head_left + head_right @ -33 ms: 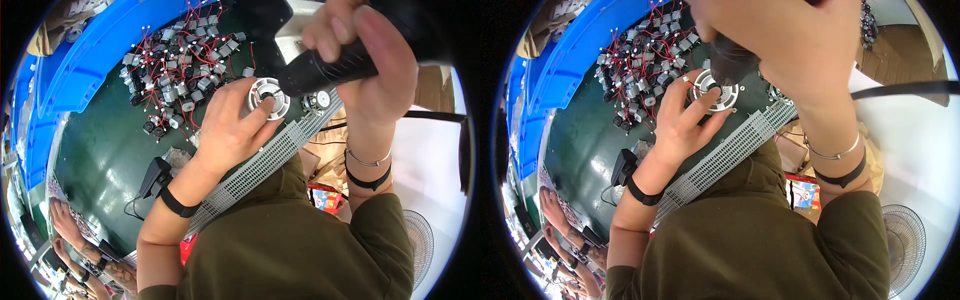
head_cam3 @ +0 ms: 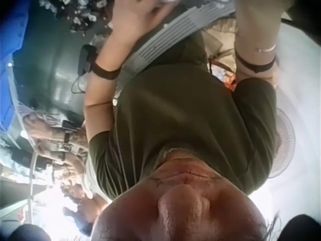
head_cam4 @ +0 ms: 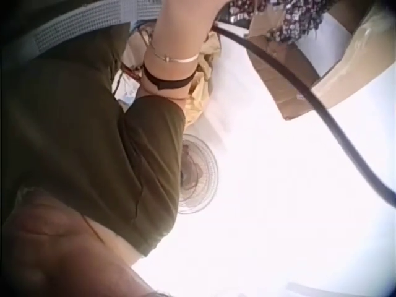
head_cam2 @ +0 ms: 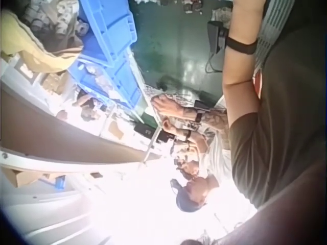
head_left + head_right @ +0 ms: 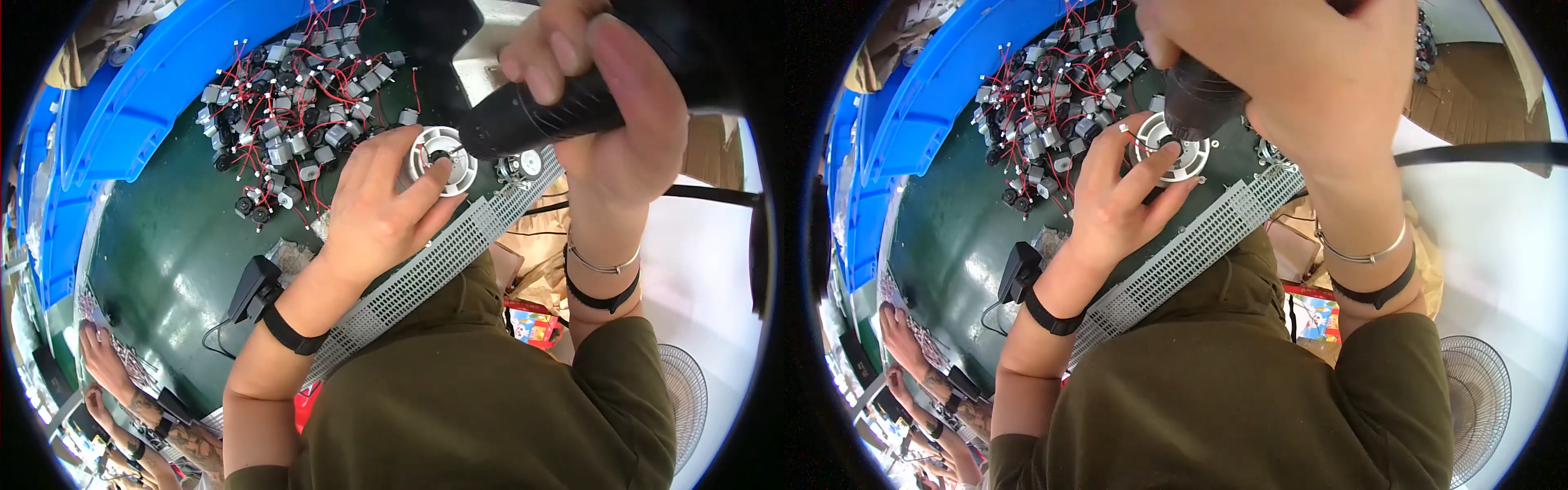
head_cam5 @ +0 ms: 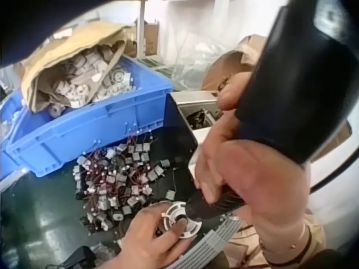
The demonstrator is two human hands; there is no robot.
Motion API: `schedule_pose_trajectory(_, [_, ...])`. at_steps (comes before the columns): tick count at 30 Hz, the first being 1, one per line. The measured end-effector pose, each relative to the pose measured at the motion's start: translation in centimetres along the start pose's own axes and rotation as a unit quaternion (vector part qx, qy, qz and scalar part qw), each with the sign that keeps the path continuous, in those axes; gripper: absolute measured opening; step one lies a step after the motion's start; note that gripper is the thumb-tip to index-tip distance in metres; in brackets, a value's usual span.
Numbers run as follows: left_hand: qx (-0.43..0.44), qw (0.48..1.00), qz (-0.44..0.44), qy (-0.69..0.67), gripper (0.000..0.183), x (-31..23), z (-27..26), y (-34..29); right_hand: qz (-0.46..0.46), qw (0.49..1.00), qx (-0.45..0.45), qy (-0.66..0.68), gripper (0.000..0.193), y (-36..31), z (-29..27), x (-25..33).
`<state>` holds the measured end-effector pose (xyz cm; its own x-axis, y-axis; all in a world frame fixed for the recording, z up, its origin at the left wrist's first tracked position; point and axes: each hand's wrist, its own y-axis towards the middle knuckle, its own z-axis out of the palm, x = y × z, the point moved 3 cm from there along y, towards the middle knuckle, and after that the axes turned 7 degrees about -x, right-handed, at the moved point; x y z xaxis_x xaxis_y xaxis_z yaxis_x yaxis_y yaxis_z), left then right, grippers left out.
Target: The person picks up a white plastic housing and a small motor, fits the motor into the housing, and drives a screw into the assembly using a power screwdriver. The person then sets the completed unit aside and repeats the process.
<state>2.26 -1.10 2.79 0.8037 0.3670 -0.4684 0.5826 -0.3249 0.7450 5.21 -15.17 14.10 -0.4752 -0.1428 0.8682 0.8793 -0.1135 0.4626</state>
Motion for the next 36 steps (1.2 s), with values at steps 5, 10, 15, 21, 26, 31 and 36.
schedule_pose_trajectory(5, [-0.008,1.0,-0.023,-0.012,0.036,0.0,-0.2,-0.1,-0.004,0.989,0.13,0.067,0.041,0.3,-0.7,0.3])
schedule_pose_trajectory(10, [-0.015,1.0,0.003,0.02,0.034,-0.3,0.0,-0.1,-0.081,0.991,0.103,0.021,0.039,-1.5,-0.2,-0.2])
schedule_pose_trajectory(15, [-0.066,0.995,-0.037,0.059,0.04,-0.7,-3.2,0.3,0.006,0.986,0.088,0.144,0.028,0.9,-0.8,2.2])
schedule_pose_trajectory(21, [-0.077,0.927,-0.245,0.273,0.049,5.6,-20.1,-4.7,-0.008,1.0,0.028,0.004,0.023,2.6,-1.9,2.7])
schedule_pose_trajectory(26, [0.0,0.785,-0.184,0.592,0.05,7.6,-25.8,-7.9,-0.01,1.0,-0.015,0.022,0.028,2.6,-2.3,-0.1])
schedule_pose_trajectory(31, [0.048,0.939,-0.185,0.284,0.034,4.3,-17.6,-3.8,-0.028,0.996,-0.061,-0.052,0.029,2.6,-1.9,-0.7])
schedule_pose_trajectory(36, [0.178,0.947,-0.252,0.092,0.037,7.6,-13.3,-5.2,-0.066,0.986,-0.109,-0.103,0.03,1.8,-0.2,-1.8])
